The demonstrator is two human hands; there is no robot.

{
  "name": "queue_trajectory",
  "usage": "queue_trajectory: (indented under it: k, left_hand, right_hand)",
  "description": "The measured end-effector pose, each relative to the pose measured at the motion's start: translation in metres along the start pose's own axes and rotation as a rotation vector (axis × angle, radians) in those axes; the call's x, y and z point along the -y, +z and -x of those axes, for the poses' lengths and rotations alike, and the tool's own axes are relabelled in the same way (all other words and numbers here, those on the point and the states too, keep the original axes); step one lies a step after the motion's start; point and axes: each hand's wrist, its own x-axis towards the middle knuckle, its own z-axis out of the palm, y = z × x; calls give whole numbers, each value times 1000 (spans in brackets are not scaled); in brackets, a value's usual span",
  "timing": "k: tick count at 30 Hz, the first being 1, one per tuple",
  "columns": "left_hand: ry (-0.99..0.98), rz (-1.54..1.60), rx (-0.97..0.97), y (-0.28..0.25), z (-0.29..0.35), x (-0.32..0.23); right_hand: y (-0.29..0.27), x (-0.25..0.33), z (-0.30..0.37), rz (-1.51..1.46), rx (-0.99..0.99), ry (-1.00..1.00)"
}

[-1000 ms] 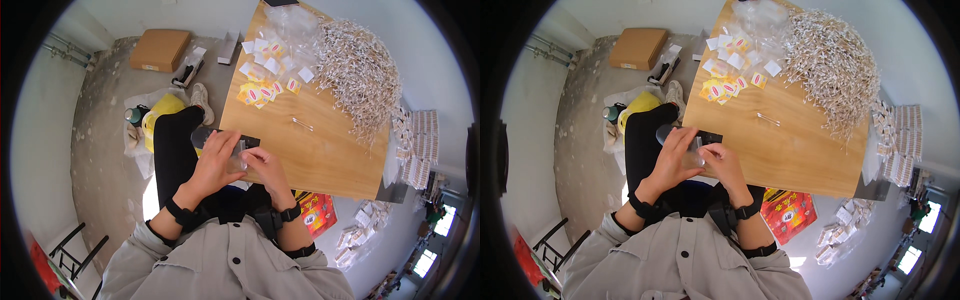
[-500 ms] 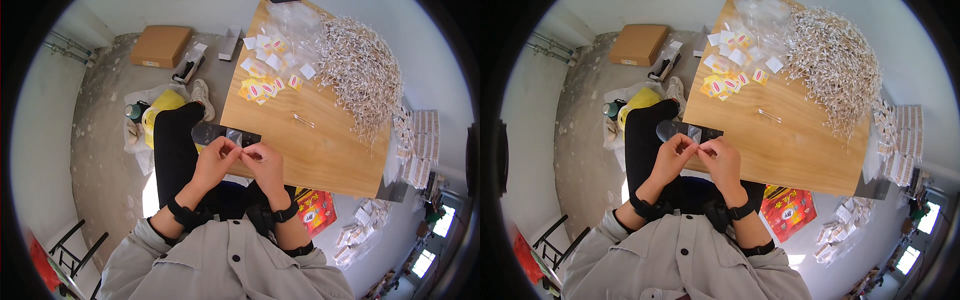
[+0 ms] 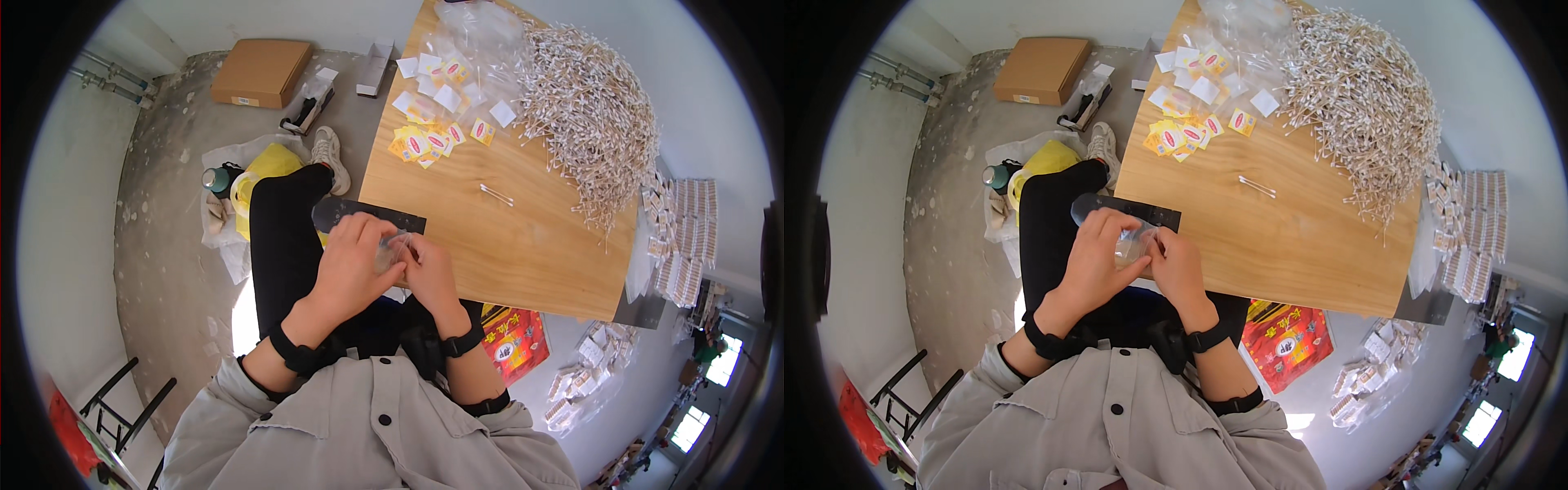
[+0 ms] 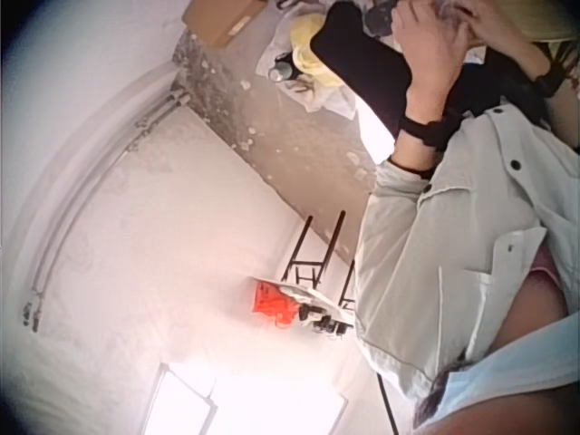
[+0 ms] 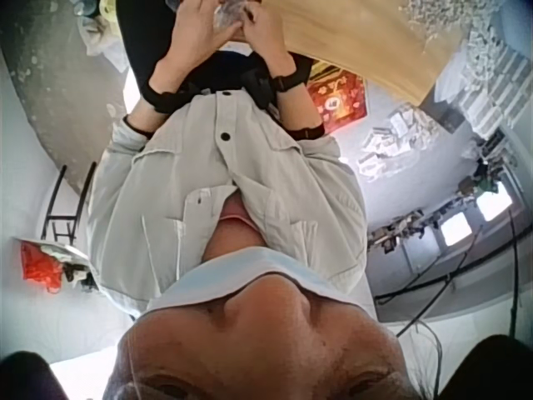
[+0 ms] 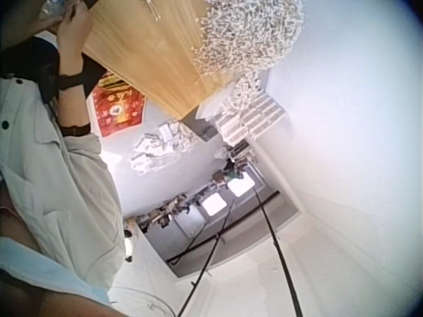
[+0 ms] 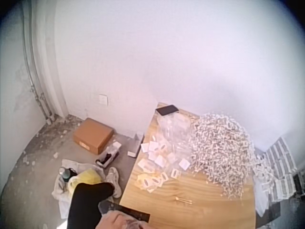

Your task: The person repeatedly gathers cotton swabs from a large pile on a wooden table, aligns them into neat rows, and places them into small transparent plastic bags. The person then seals the bags and sets them aside. This process is repeated multiple times throughout the video.

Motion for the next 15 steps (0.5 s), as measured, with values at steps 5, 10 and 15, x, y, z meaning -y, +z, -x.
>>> queue_trajectory:
  k: [5, 10, 15]
  left_hand:
    - [190, -38, 173, -9, -3, 15]
    - [178, 22, 294, -5, 1, 28]
    - [117, 161, 344, -12, 0, 36]
  right_hand:
    - [4, -4, -2, -271, 94, 110]
    - [14, -16, -4, -313, 118, 120]
    - [16, -12, -7, -203, 144, 56]
